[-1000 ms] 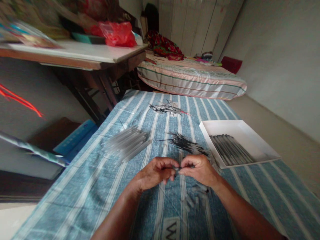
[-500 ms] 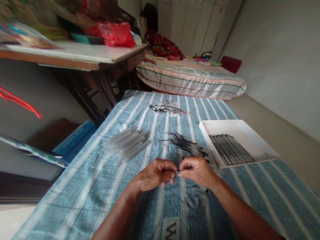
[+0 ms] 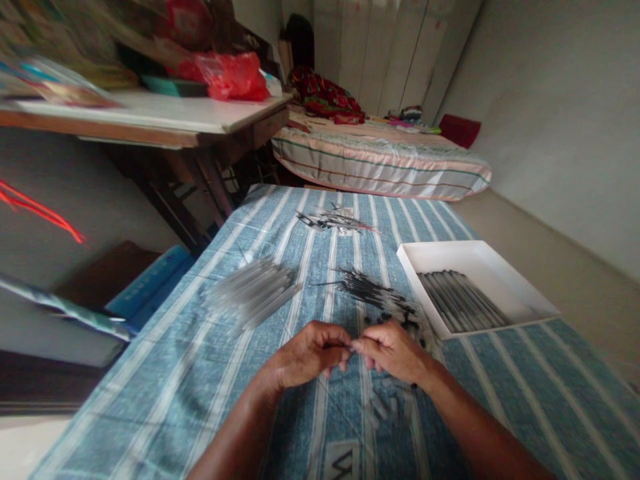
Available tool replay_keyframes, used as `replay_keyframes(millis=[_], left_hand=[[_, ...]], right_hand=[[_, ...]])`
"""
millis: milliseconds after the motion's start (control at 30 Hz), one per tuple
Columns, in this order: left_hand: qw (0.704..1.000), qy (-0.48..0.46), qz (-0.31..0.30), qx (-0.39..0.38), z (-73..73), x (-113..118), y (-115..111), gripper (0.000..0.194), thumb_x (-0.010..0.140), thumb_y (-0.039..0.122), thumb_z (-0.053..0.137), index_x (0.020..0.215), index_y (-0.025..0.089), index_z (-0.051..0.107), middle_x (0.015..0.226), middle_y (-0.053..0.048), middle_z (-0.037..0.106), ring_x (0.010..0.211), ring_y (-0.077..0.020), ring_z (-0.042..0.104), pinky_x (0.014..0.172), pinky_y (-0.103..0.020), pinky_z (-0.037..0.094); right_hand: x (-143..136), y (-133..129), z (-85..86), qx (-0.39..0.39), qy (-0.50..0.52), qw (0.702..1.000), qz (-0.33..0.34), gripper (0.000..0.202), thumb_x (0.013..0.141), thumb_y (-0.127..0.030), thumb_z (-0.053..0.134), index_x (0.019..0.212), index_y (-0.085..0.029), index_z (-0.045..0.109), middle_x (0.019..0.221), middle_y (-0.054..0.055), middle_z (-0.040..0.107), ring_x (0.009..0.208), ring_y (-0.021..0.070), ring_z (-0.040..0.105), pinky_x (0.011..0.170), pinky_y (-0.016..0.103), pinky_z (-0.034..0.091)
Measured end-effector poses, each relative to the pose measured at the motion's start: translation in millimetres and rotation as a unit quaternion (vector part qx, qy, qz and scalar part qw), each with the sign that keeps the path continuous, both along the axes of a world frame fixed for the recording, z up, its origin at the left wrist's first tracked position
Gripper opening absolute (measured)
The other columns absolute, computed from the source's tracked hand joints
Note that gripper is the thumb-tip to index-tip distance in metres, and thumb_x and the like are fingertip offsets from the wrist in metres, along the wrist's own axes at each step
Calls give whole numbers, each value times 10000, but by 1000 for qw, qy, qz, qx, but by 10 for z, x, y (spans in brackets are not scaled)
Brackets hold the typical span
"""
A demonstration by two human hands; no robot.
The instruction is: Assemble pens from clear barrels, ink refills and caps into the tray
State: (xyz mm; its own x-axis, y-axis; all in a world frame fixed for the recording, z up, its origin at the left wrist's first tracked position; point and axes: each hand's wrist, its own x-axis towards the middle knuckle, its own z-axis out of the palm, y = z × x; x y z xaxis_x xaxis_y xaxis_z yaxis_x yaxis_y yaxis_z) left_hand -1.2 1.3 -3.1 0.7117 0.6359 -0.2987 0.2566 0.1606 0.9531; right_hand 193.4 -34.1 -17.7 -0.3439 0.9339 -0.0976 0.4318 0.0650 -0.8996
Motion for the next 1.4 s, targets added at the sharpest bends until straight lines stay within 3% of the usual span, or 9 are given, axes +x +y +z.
replay_keyframes(millis=[133,233,300,467,600,733,867,1233,1400], left_hand=[[1000,-6,24,-8,-16,-8,7,168,725,222,599,856,124,637,637,13,612,520,-82,481,477,-196,369],[1000,-10,19,-5,-2,-5,5,142,731,215,592,831,120,628,640,8,614,526,-82,488,476,-193,368],[1000,-12,17,1,15,-2,3,122,734,209,584,809,120,621,644,3,617,527,-83,496,471,-193,368],[1000,-10,20,-1,28,-1,1,137,734,211,580,826,117,617,643,0,619,526,-83,492,475,-197,375],[999,-21,25,-2,12,-8,-6,133,721,214,600,822,129,615,645,11,608,533,-84,496,471,-194,372],[1000,-23,20,3,0,-17,1,143,735,232,598,828,126,618,652,3,619,534,-85,496,475,-196,368],[1000,-22,18,6,3,-20,7,139,736,229,591,822,123,615,657,2,617,527,-86,494,470,-199,373],[999,-31,16,8,23,4,6,99,722,218,601,752,124,604,640,18,581,534,-74,468,499,-198,368],[998,-34,50,17,-2,19,18,138,697,230,636,763,117,594,597,37,526,535,-73,417,507,-204,330]], right_hand=[[9,-4,8,-17,71,997,-20,197,757,-323,642,862,-162,603,597,-41,576,509,88,517,488,177,398],[-14,-16,11,-4,50,999,-9,164,792,-308,595,721,-161,582,563,-35,566,489,84,508,476,175,386],[-31,-22,17,2,12,1000,-12,313,846,-350,526,598,-161,546,497,-32,536,440,77,479,446,176,360],[-40,-22,47,-9,29,999,-24,210,810,-359,581,738,-163,607,521,-46,549,441,77,481,434,168,359],[-41,-13,51,-4,-8,999,-32,364,862,-380,499,570,-168,543,452,-40,513,396,73,451,420,177,343],[-66,-12,52,-4,25,999,-40,249,813,-385,570,690,-169,591,506,-45,546,419,79,472,429,180,359],[-105,-26,78,-20,-3,999,-49,354,858,-404,498,594,-173,549,452,-43,510,384,74,440,417,185,339],[-140,-42,97,-16,-19,998,-54,353,839,-418,531,579,-179,518,448,-50,503,388,72,450,414,181,329],[-176,-50,73,-37,-16,996,-85,404,873,-442,468,555,-192,455,417,-53,484,362,69,439,407,178,326]])
